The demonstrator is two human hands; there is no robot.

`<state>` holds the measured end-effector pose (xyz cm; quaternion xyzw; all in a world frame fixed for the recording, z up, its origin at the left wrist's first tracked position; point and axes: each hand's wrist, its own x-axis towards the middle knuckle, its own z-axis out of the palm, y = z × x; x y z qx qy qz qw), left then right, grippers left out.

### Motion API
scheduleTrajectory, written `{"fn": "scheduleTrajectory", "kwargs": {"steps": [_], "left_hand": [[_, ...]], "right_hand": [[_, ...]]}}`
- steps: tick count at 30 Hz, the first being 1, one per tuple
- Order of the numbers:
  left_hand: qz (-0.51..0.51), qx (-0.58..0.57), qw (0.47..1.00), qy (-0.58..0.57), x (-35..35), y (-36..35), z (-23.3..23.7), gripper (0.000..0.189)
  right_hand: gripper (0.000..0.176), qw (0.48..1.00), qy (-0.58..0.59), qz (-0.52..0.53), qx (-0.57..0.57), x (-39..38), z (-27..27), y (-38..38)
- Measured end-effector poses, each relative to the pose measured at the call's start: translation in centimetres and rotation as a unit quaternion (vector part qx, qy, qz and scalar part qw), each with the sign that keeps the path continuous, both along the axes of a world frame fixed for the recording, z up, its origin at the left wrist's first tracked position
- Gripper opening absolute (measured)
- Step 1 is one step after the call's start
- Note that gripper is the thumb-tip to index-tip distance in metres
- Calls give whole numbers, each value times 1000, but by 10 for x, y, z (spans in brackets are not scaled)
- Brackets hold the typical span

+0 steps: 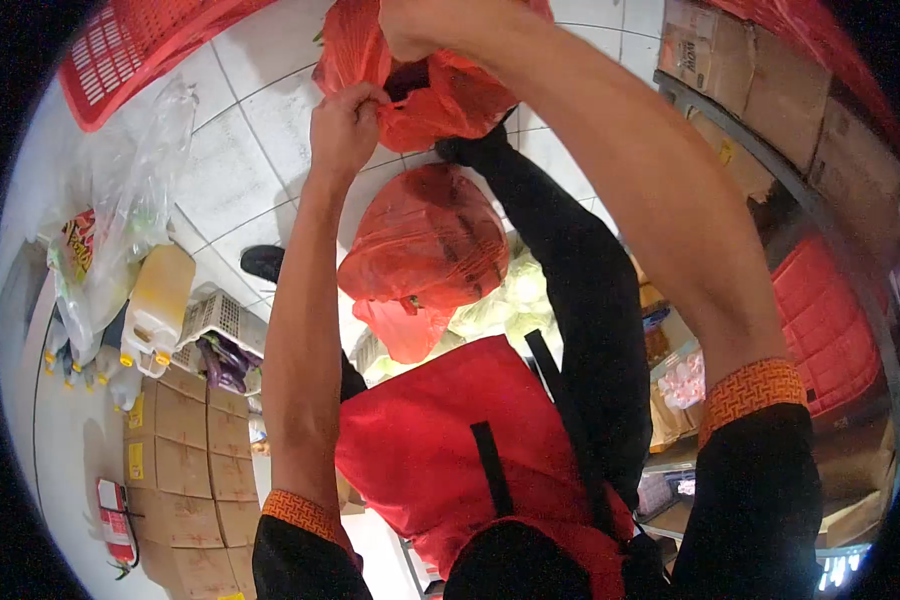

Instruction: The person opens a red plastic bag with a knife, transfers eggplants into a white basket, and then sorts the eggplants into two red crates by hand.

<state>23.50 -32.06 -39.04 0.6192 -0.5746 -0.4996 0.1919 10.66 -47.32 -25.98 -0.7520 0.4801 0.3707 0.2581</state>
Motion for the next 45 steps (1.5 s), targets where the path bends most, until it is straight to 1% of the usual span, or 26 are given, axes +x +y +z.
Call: {"fn": "scheduleTrajectory", "kwargs": {"steps": [2,3,4,6,7,8,9,11,12,13,14,15,16,18,19,20,21,24,28,30,32,35,38,41,44,45], "left_hand": [[-77,-30,991,-105,13,-1,9,22],[-155,-63,966,-199,15,-2,12,25],[-147,-61,967,-197,20,-2,12,25],[-299,-60,904,-301,35,-7,5,30],[-288,-56,906,-306,41,-8,0,30],[-248,-72,938,-232,45,-6,-9,31],[-205,-87,962,-160,52,0,-11,32],[-42,-158,985,-52,40,22,-9,38],[118,4,978,171,22,42,1,41],[172,184,916,312,26,43,67,47],[245,275,852,371,29,60,105,51],[290,303,760,496,19,87,98,52],[345,314,682,563,30,90,136,49],[465,212,686,517,34,150,117,42],[541,220,603,543,53,172,118,43],[604,223,512,568,81,192,128,43],[633,214,511,541,110,211,132,43],[730,168,529,399,187,276,128,38],[851,150,415,286,290,375,73,29],[887,139,383,217,350,419,34,28],[876,126,459,81,410,455,-1,32],[873,107,467,96,472,475,-19,49],[857,153,481,105,473,474,-22,60],[734,259,612,136,416,439,-14,51],[577,384,715,94,326,365,-3,37],[478,331,813,34,287,338,-5,35]], "right_hand": [[35,1000,7,4,-2,12,18,-4],[32,997,14,70,-28,2,35,-3],[30,989,22,138,-56,-9,55,-4],[29,992,117,44,-2,3,114,-17],[31,997,74,-20,-19,-20,114,-15],[33,996,26,-81,-34,-42,115,-12],[34,977,-153,-41,-142,-100,81,3],[31,959,-96,-252,-88,-79,99,37],[34,910,-175,-377,-2,-74,95,59],[36,831,-243,-490,97,-60,86,84],[32,809,-276,-507,114,-29,85,110],[32,797,-264,-518,162,-3,79,134],[34,839,-311,-431,114,15,53,169],[34,878,-376,-294,28,76,24,230],[36,935,-293,-200,31,121,37,242],[37,934,-305,-174,66,154,42,256],[39,931,-318,-149,101,181,38,274],[40,905,-363,-164,147,235,20,332],[40,877,-421,-144,184,261,-9,368],[38,893,-366,-151,214,254,-27,377],[37,904,-345,-136,211,235,-51,385],[36,930,-280,-121,204,194,-80,388],[35,942,-227,-142,203,125,-107,397],[33,938,-200,-185,212,63,-115,386],[26,933,-236,-270,4,52,-78,313],[26,918,-249,-288,-108,40,-74,285]]}}
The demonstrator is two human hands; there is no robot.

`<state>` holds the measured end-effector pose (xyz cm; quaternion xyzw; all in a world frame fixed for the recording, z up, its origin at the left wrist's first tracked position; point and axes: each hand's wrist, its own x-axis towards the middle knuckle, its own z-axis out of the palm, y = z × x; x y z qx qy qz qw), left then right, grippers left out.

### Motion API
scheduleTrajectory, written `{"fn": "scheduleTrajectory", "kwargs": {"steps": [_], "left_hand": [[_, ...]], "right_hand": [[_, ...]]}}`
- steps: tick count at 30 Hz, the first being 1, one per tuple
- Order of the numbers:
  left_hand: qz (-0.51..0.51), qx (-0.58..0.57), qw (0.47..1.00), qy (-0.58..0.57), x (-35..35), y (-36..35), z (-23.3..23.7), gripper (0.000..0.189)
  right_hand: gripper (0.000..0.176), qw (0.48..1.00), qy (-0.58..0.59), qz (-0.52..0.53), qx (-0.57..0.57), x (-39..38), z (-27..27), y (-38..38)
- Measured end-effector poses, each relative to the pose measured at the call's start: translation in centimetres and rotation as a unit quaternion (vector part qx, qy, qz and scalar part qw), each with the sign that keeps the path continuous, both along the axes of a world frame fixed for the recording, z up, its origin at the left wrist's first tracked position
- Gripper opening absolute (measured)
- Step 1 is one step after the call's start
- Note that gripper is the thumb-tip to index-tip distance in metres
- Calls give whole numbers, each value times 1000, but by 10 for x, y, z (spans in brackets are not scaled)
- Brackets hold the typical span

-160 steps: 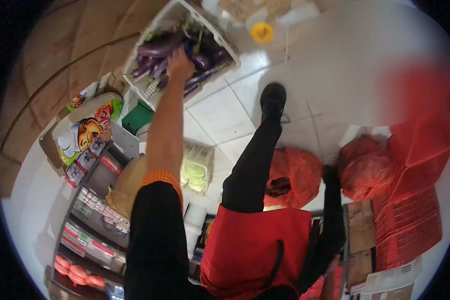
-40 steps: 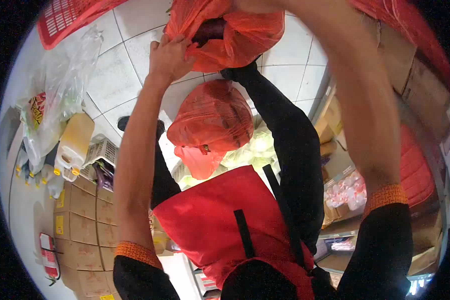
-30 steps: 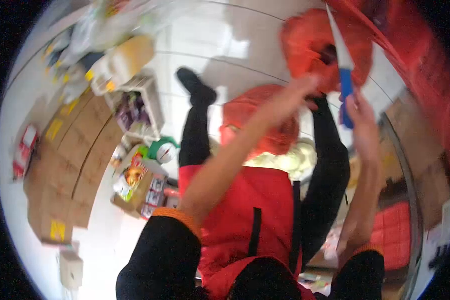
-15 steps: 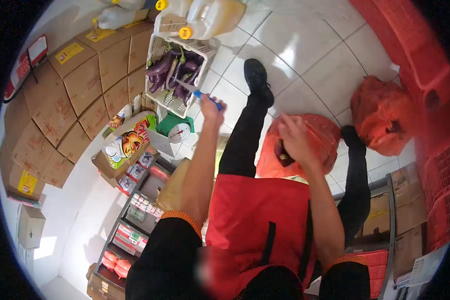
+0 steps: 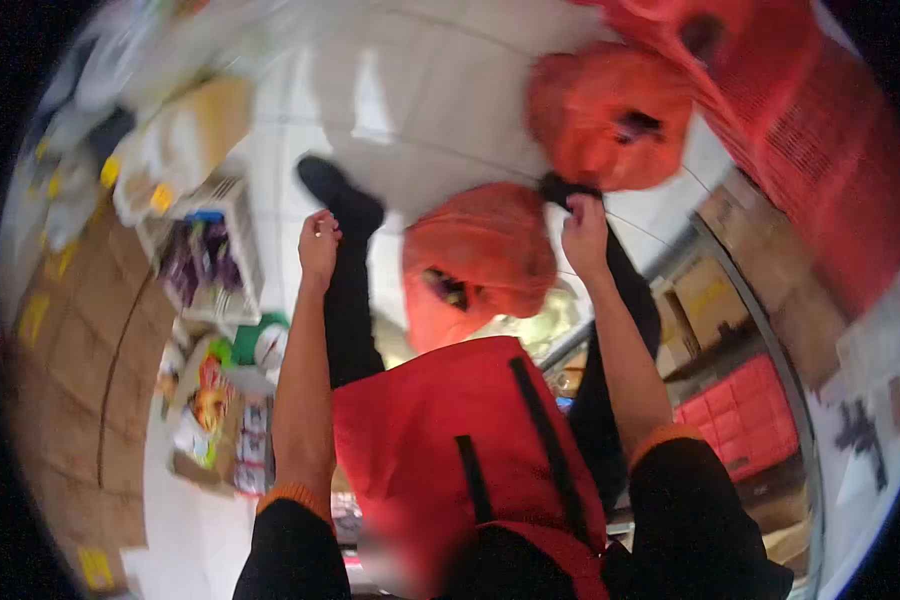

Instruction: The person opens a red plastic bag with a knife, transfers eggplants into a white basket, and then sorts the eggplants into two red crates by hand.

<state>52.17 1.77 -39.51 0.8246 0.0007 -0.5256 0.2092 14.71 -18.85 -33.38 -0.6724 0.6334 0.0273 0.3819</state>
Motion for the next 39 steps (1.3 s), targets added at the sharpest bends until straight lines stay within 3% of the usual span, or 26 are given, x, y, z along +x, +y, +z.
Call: {"fn": "scheduleTrajectory", "kwargs": {"steps": [1,2,3,4,6,7,9,10,12,13,14,15,16,20,22,23,25,26,28,29,31,33,34,36,37,39], "left_hand": [[-141,-54,987,-56,-38,-26,-3,32],[-163,-190,966,-63,-83,-73,10,27],[-260,-207,940,-83,-120,-116,26,26],[-372,-336,856,-123,-160,-151,27,26],[-450,-434,778,-58,-236,-239,47,29],[-490,-490,718,-66,-269,-269,45,28],[-584,-525,589,-189,-318,-319,19,23],[-599,-521,581,-180,-331,-332,1,23],[-748,-159,640,-81,-333,-355,-31,20],[-782,-120,607,-79,-319,-355,-45,21],[-814,-79,571,-79,-303,-360,-51,22],[-788,-38,605,-110,-297,-364,-31,21],[-765,-11,622,-169,-293,-352,-53,24],[-776,17,587,-230,-394,-380,4,30],[-824,-226,395,-338,-425,-379,3,40],[-828,-228,391,-331,-437,-379,-9,40],[-822,-122,477,-284,-451,-387,-44,57],[-822,-100,508,-238,-450,-386,-57,72],[-800,-178,496,-287,-455,-377,-80,76],[-770,-234,494,-331,-448,-363,-79,81],[-798,-238,469,-294,-438,-369,-67,82],[-810,-224,515,-169,-434,-380,-62,79],[-794,-169,577,-92,-427,-383,-73,81],[-810,-192,548,-76,-405,-389,-81,76],[-828,-199,522,-43,-393,-392,-74,71],[-793,-262,550,-7,-383,-403,-44,64]], "right_hand": [[28,995,1,10,-95,-18,-1,-33],[31,990,10,20,-138,-30,0,-65],[23,980,13,37,-197,-41,-7,-89],[24,971,-4,92,-221,-60,-19,-109],[27,953,-16,212,-218,-92,-58,-151],[27,956,-16,194,-220,-108,-60,-159],[28,902,129,392,-128,-129,-61,-174],[28,870,171,418,-195,-146,-54,-180],[26,908,188,346,-143,-165,-42,-178],[26,932,202,285,-95,-176,-38,-184],[29,930,211,267,-141,-201,-43,-183],[29,935,208,247,-143,-223,-41,-182],[28,939,206,247,-124,-241,-34,-181],[24,966,150,164,-133,-263,-32,-171],[22,978,162,107,-81,-240,-24,-177],[22,978,164,102,-74,-226,-28,-178],[22,933,257,216,-128,-203,-44,-181],[22,935,256,212,-123,-198,-49,-182],[29,923,241,298,42,-199,-62,-193],[29,925,234,297,50,-198,-70,-187],[37,919,347,183,31,-205,-84,-170],[46,954,293,63,21,-216,-120,-127],[44,962,256,92,24,-217,-119,-126],[43,968,221,117,-3,-218,-126,-142],[35,986,152,58,31,-219,-128,-137],[30,995,78,1,65,-205,-103,-141]]}}
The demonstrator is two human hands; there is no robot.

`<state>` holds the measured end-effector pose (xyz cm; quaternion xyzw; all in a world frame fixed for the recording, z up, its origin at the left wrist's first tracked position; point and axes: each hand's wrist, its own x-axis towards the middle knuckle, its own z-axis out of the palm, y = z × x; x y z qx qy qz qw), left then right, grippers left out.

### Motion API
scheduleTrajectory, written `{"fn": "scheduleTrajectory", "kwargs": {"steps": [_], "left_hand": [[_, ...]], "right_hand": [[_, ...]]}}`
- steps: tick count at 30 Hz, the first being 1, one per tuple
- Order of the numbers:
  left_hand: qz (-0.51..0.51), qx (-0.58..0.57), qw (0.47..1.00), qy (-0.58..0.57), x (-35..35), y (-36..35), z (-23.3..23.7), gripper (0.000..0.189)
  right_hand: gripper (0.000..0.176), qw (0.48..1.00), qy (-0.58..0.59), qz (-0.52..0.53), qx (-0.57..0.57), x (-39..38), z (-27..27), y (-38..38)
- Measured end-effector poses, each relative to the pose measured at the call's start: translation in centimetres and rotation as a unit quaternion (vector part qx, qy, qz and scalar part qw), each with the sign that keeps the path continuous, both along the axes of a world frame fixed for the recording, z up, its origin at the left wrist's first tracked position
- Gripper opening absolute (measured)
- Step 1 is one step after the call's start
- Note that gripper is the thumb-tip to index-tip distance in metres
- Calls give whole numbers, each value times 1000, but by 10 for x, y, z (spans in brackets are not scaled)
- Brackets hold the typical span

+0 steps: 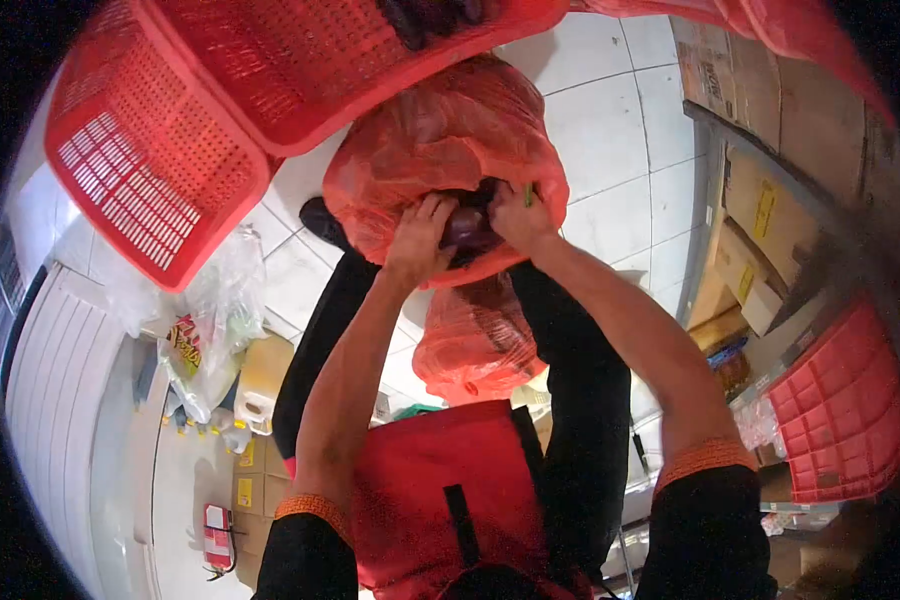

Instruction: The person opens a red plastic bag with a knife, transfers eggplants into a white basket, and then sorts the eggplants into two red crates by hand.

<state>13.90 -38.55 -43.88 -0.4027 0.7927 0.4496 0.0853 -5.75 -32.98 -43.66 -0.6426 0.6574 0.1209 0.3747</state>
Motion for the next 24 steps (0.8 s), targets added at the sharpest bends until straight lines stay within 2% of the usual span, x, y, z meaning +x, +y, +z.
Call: {"fn": "scheduleTrajectory", "kwargs": {"steps": [1,2,3,5,6,8,9,10,12,13,14,15,16,17,19,21,22,24], "left_hand": [[34,14,996,82,7,0,22,56],[39,12,996,83,15,-3,46,56],[96,35,987,123,26,-7,74,57],[186,53,961,197,44,-26,135,57],[219,51,947,230,50,-40,168,55],[296,33,916,267,64,-64,237,53],[305,15,897,319,69,-74,256,55],[310,1,894,324,72,-94,270,55],[210,-83,905,360,69,-133,281,52],[212,-82,923,312,63,-152,269,44],[172,-127,940,264,56,-175,245,43],[131,-173,951,218,49,-199,222,43],[95,-241,945,200,46,-219,171,45],[84,-243,955,146,41,-240,138,52],[31,-263,963,43,39,-270,55,59],[-22,-282,956,-74,42,-280,-21,63],[-28,-255,963,-81,47,-274,-58,63],[-137,-205,959,-143,57,-262,-124,55]], "right_hand": [[22,986,38,160,5,10,22,4],[16,945,79,317,8,18,52,1],[18,985,17,162,-52,25,89,0],[35,995,-41,54,71,23,202,-33],[40,977,-42,8,211,18,252,-60],[42,955,-25,-120,271,-5,342,-87],[42,960,-21,-109,257,-11,362,-86],[42,943,-98,-244,204,-16,372,-81],[51,877,-213,-400,160,-17,365,-109],[63,850,-247,-430,176,-10,338,-145],[66,884,-238,-388,108,3,311,-189],[72,934,-173,-308,55,4,255,-218],[74,930,-221,-292,27,7,191,-249],[72,927,-254,-262,-91,13,114,-274],[69,945,-158,-275,76,31,18,-337],[51,929,-203,-274,141,49,-51,-365],[40,925,-208,-256,186,60,-91,-363],[39,966,-42,-83,241,86,-131,-351]]}}
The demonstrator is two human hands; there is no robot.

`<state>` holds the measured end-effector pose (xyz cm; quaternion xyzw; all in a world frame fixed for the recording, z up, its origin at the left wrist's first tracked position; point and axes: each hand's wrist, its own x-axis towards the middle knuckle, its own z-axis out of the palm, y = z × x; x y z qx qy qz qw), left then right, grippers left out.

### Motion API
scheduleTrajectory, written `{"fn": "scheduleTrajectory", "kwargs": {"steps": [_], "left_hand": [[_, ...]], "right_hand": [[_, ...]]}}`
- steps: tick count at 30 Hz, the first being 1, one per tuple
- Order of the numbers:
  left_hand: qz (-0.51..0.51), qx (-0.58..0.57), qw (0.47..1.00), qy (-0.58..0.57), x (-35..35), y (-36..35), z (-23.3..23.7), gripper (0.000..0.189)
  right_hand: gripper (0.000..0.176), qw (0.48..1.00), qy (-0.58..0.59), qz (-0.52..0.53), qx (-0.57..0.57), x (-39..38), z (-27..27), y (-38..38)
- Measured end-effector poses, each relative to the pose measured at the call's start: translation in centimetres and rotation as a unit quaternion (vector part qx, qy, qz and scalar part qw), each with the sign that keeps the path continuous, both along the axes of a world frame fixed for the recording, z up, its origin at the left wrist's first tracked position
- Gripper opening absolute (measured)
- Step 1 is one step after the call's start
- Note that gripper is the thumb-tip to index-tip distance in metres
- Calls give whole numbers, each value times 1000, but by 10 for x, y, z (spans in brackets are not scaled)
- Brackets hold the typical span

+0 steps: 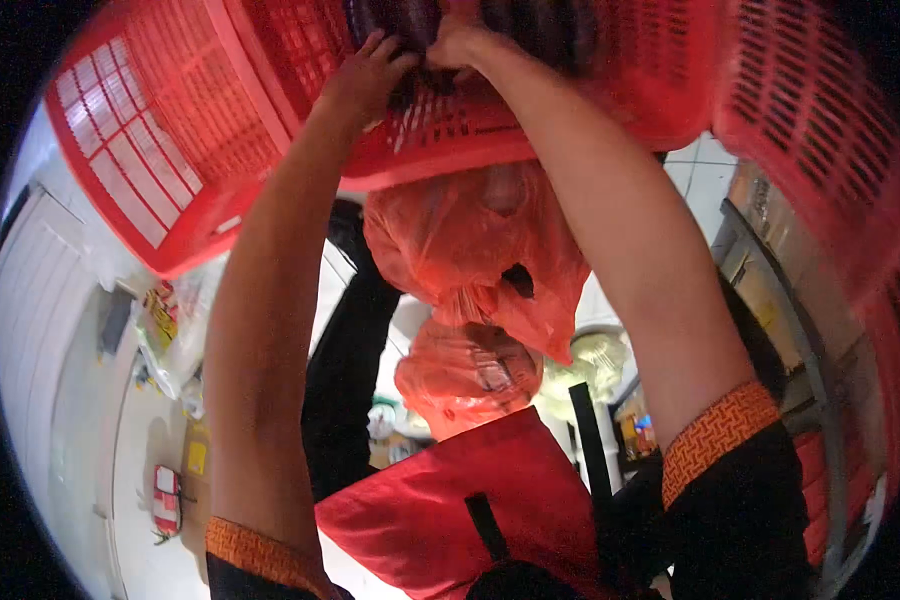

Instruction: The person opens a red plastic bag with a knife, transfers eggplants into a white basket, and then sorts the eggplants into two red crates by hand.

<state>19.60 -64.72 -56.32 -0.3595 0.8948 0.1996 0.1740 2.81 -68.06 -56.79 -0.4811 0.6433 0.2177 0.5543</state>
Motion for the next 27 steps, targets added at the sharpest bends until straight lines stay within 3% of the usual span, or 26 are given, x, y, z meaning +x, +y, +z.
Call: {"fn": "scheduleTrajectory", "kwargs": {"steps": [1,3,4,6,7,8,9,10,11,12,13,14,15,16,17,18,19,21,22,24,25,26,27], "left_hand": [[7,16,1000,-6,4,13,-34,55],[20,44,999,-19,-3,13,-50,51],[44,58,997,-17,-10,6,-43,49],[143,91,985,28,-27,-8,1,46],[220,107,967,72,-36,-12,37,45],[309,120,934,135,-45,-9,76,44],[402,139,880,212,-54,0,116,44],[472,143,800,342,-59,21,140,35],[526,144,699,463,-66,52,160,26],[582,173,647,461,-76,81,189,20],[617,257,593,448,-82,117,201,21],[652,331,532,426,-88,153,213,23],[711,435,383,397,-100,197,208,24],[703,440,445,337,-113,224,200,24],[691,441,503,273,-123,248,191,25],[690,442,501,277,-132,273,172,25],[713,362,528,286,-143,295,147,24],[729,289,546,296,-160,301,109,23],[740,481,346,319,-162,297,89,23],[701,631,111,313,-167,285,80,25],[678,668,146,269,-169,255,94,31],[647,705,183,227,-176,236,98,37],[644,707,180,229,-187,238,81,37]], "right_hand": [[39,1000,-6,7,16,14,-39,19],[48,967,-14,93,-238,27,-118,57],[48,968,-15,96,-230,22,-108,52],[47,977,-45,205,-38,-5,-34,6],[47,982,-48,138,123,-16,34,-14],[46,997,-69,39,-27,-31,62,3],[45,978,-88,-61,-181,-46,91,17],[47,934,-132,-189,-272,-55,135,34],[33,870,-127,-253,-403,-63,153,58],[19,789,-110,-292,-528,-72,170,83],[6,732,-104,-384,-553,-68,194,109],[15,776,-150,-447,-419,-66,229,139],[14,827,-176,-401,-353,-73,234,173],[15,898,-81,-340,-267,-66,246,197],[26,936,-2,-181,-301,-66,248,219],[26,936,0,-177,-303,-65,242,233],[33,931,142,-141,-306,-63,232,244],[40,913,187,-137,-336,-87,201,256],[44,903,209,-136,-350,-100,185,263],[38,937,-56,-108,-326,-132,162,271],[30,942,-115,-242,-203,-145,171,257],[25,947,-79,-312,5,-166,169,251],[26,928,-129,-349,17,-179,160,255]]}}
